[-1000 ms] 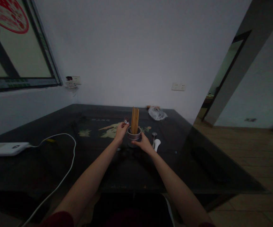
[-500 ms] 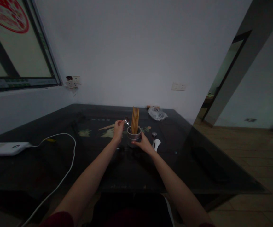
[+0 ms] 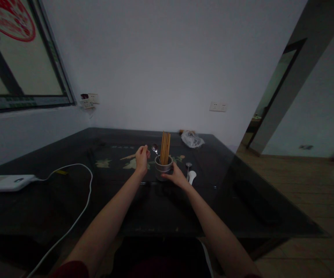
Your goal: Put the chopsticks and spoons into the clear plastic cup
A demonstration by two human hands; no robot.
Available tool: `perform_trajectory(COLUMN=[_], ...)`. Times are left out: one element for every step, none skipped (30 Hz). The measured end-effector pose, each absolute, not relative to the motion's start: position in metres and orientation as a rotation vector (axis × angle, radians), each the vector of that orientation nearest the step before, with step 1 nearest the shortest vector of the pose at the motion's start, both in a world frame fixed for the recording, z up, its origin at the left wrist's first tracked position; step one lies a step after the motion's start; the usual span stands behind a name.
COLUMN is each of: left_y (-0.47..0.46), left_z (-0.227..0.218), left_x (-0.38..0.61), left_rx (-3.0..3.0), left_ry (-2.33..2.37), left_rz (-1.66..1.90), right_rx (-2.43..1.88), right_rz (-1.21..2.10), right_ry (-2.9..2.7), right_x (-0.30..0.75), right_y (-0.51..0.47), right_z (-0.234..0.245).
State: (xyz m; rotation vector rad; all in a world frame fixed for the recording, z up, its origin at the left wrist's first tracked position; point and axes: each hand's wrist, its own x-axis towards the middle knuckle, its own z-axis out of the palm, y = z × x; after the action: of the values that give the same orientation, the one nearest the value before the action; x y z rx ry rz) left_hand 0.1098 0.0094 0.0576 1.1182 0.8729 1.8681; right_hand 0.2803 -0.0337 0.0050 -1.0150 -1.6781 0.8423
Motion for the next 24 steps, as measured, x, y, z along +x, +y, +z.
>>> perform_trajectory(left_y=[0.009, 0.008, 0.007, 0.006, 0.004, 0.003, 0.000, -0.003, -0.006, -0.009, -0.011, -0.014, -0.015, -0.017, -0.017, -0.018, -0.017, -0.017, -0.016, -0.015, -0.013, -0.012, -0.010, -0.008], left_z=[0.060, 0.061, 0.062, 0.061, 0.059, 0.056, 0.052, 0.046, 0.041, 0.035, 0.030, 0.026, 0.024, 0.022, 0.022, 0.022, 0.023, 0.024, 0.025, 0.025, 0.025, 0.024, 0.023, 0.022], left_x=[0.109, 0.109, 0.109, 0.109, 0.109, 0.109, 0.109, 0.109, 0.108, 0.108, 0.108, 0.108, 0.109, 0.110, 0.110, 0.111, 0.112, 0.112, 0.112, 0.111, 0.110, 0.108, 0.107, 0.105], left_rx=[1.107, 1.095, 1.083, 1.073, 1.066, 1.065, 1.065, 1.066, 1.063, 1.058, 1.048, 1.040, 1.038, 1.045, 1.063, 1.093, 1.128, 1.162, 1.189, 1.209, 1.222, 1.236, 1.250, 1.268], left_ry=[0.847, 0.826, 0.811, 0.803, 0.804, 0.813, 0.827, 0.843, 0.858, 0.868, 0.871, 0.874, 0.879, 0.887, 0.897, 0.907, 0.917, 0.927, 0.938, 0.951, 0.969, 0.987, 1.002, 1.015], left_rz=[1.878, 1.884, 1.882, 1.872, 1.855, 1.832, 1.803, 1.771, 1.738, 1.701, 1.670, 1.646, 1.631, 1.627, 1.629, 1.634, 1.640, 1.642, 1.640, 1.635, 1.628, 1.617, 1.602, 1.582], right_rx=[-1.014, -1.016, -1.021, -1.029, -1.039, -1.051, -1.067, -1.087, -1.108, -1.128, -1.145, -1.157, -1.165, -1.173, -1.183, -1.197, -1.212, -1.225, -1.233, -1.233, -1.228, -1.215, -1.197, -1.177], right_rz=[0.849, 0.857, 0.867, 0.879, 0.894, 0.908, 0.919, 0.926, 0.928, 0.926, 0.921, 0.915, 0.910, 0.907, 0.904, 0.902, 0.901, 0.901, 0.903, 0.902, 0.895, 0.882, 0.865, 0.846], right_ry=[-1.673, -1.664, -1.652, -1.638, -1.623, -1.609, -1.599, -1.591, -1.586, -1.581, -1.579, -1.580, -1.586, -1.592, -1.597, -1.597, -1.593, -1.582, -1.569, -1.554, -1.535, -1.514, -1.490, -1.465], right_x=[0.281, 0.283, 0.284, 0.286, 0.288, 0.290, 0.293, 0.295, 0.298, 0.300, 0.302, 0.305, 0.308, 0.310, 0.314, 0.317, 0.320, 0.323, 0.326, 0.329, 0.331, 0.333, 0.335, 0.336], right_y=[-0.033, -0.033, -0.032, -0.031, -0.030, -0.029, -0.029, -0.028, -0.028, -0.027, -0.027, -0.027, -0.026, -0.026, -0.025, -0.024, -0.023, -0.022, -0.021, -0.020, -0.018, -0.017, -0.016, -0.014], right_z=[0.005, 0.005, 0.005, 0.005, 0.006, 0.007, 0.008, 0.009, 0.010, 0.011, 0.012, 0.013, 0.014, 0.015, 0.015, 0.016, 0.016, 0.016, 0.017, 0.018, 0.018, 0.019, 0.020, 0.021])
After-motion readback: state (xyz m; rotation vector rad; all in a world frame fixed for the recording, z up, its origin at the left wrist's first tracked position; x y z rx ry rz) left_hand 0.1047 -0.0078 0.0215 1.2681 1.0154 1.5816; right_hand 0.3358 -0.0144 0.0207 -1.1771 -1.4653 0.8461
